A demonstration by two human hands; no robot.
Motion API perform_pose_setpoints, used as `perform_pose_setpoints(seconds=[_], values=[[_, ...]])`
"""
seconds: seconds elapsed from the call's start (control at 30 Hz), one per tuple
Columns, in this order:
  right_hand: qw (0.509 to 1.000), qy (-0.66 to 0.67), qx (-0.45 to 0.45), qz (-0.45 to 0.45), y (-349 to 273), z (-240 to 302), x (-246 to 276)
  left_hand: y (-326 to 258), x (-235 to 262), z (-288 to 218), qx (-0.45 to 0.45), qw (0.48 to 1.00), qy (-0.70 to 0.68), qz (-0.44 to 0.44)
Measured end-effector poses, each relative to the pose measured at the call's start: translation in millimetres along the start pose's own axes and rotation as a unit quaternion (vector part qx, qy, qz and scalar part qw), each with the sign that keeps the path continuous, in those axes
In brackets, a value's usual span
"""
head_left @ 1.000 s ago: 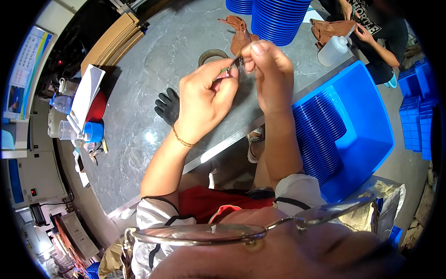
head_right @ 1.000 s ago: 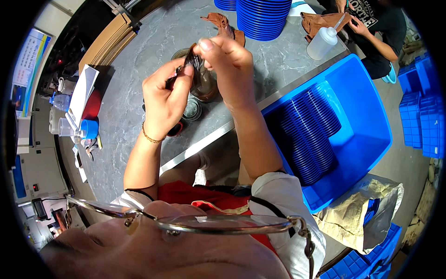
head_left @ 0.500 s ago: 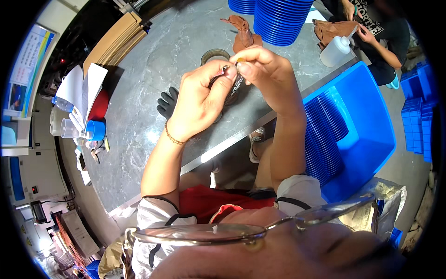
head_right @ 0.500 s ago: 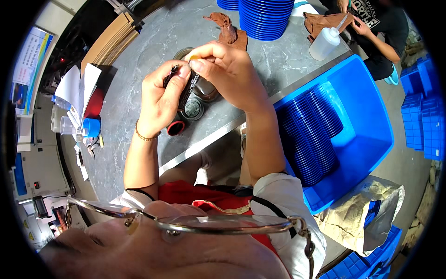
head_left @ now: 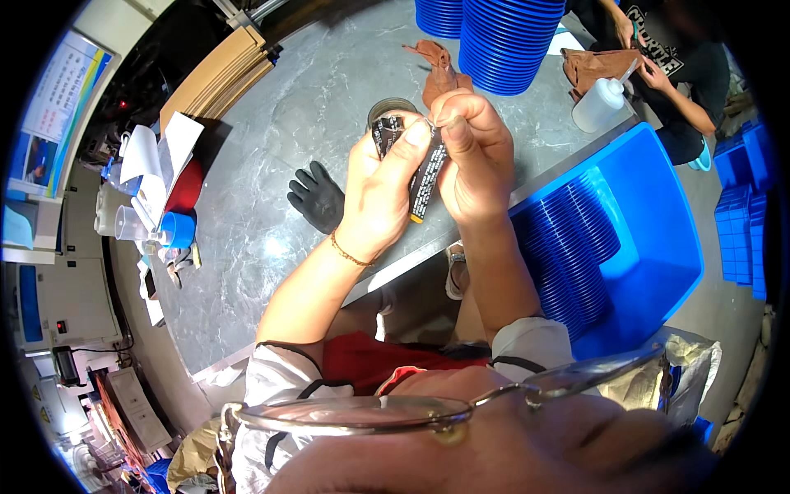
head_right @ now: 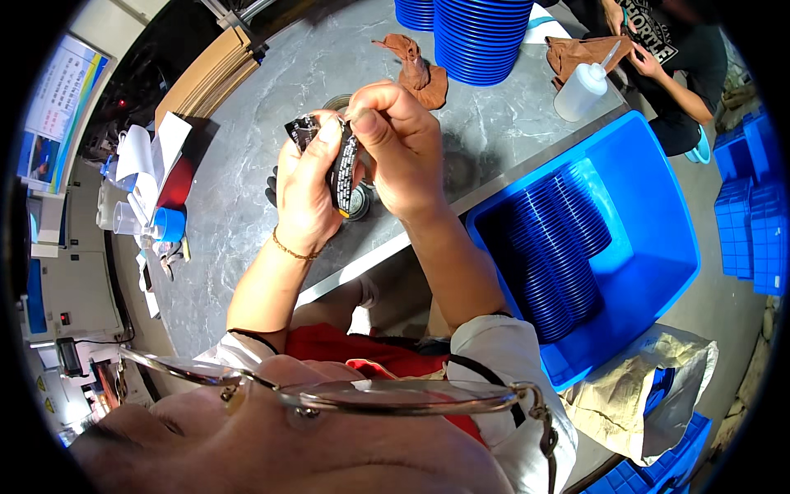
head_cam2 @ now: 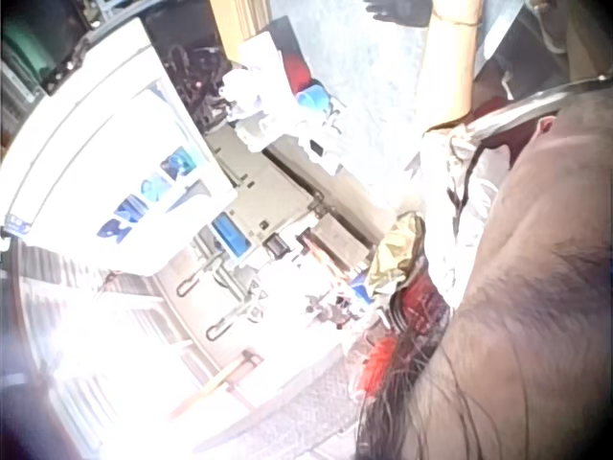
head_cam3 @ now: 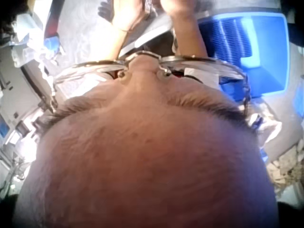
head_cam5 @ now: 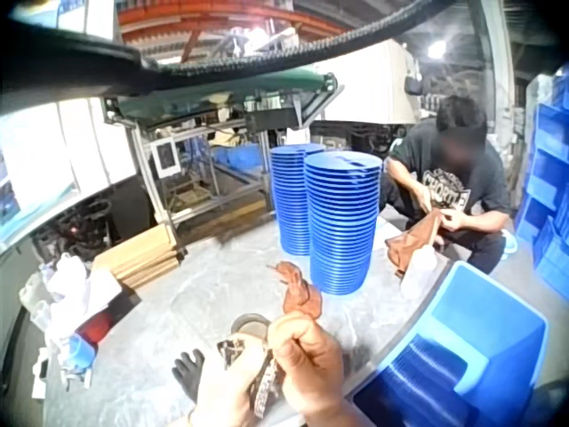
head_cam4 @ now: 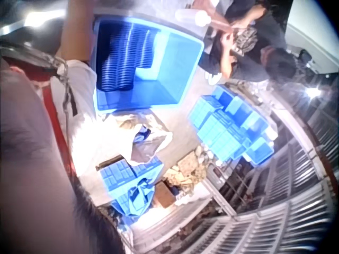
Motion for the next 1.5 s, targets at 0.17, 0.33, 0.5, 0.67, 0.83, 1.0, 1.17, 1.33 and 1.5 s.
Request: perform_pose_setpoints(seconds=[0.17, 0.33, 0.5, 0.67, 0.83, 1.0, 1.17, 1.33, 1.5], values=[[0.993, -0.059, -0.092, 0.043, 0.3, -0.2, 17.0, 1.2, 2.4, -16.1, -0.036, 0.988, 0.147, 0.006], [0.987, -0.099, -0.014, 0.122, 5.1, 17.8, 6.5, -4.1, 5.6, -37.0, -0.214, 0.899, 0.380, 0.049], [0.959, -0.104, 0.143, 0.221, -12.1, 38.8, -13.1, -27.5, -0.3, -69.7, -0.393, 0.828, 0.374, 0.141], [0.903, -0.177, 0.288, 0.264, -31.2, 83.4, -45.3, -44.4, -12.0, -93.2, -0.481, 0.778, 0.284, 0.287], [0.902, -0.122, 0.361, 0.203, -46.1, 86.7, -57.6, -56.4, -22.0, -97.9, -0.527, 0.746, 0.252, 0.319], [0.918, -0.054, 0.317, 0.232, -41.0, 82.9, -53.2, -60.1, -26.9, -96.7, -0.546, 0.755, 0.210, 0.295], [0.925, -0.038, 0.321, 0.198, -42.8, 77.3, -53.8, -65.8, -30.1, -89.9, -0.512, 0.801, 0.184, 0.250], [0.929, -0.035, 0.320, 0.183, -45.3, 73.4, -54.3, -63.2, -23.3, -88.0, -0.472, 0.809, 0.184, 0.299], [0.940, -0.089, 0.266, 0.192, -48.7, 90.6, -53.9, -59.4, -29.7, -74.5, -0.491, 0.814, 0.123, 0.285]])
Point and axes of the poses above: each hand's wrist, its own y-axis towards the middle knuckle, its own x-axis out of the back of the hand, z = x × y, the point moved 2 cm from there along y, towards the middle knuckle, and after that the axes turned 1 degree about -y, right-handed, at the moved point
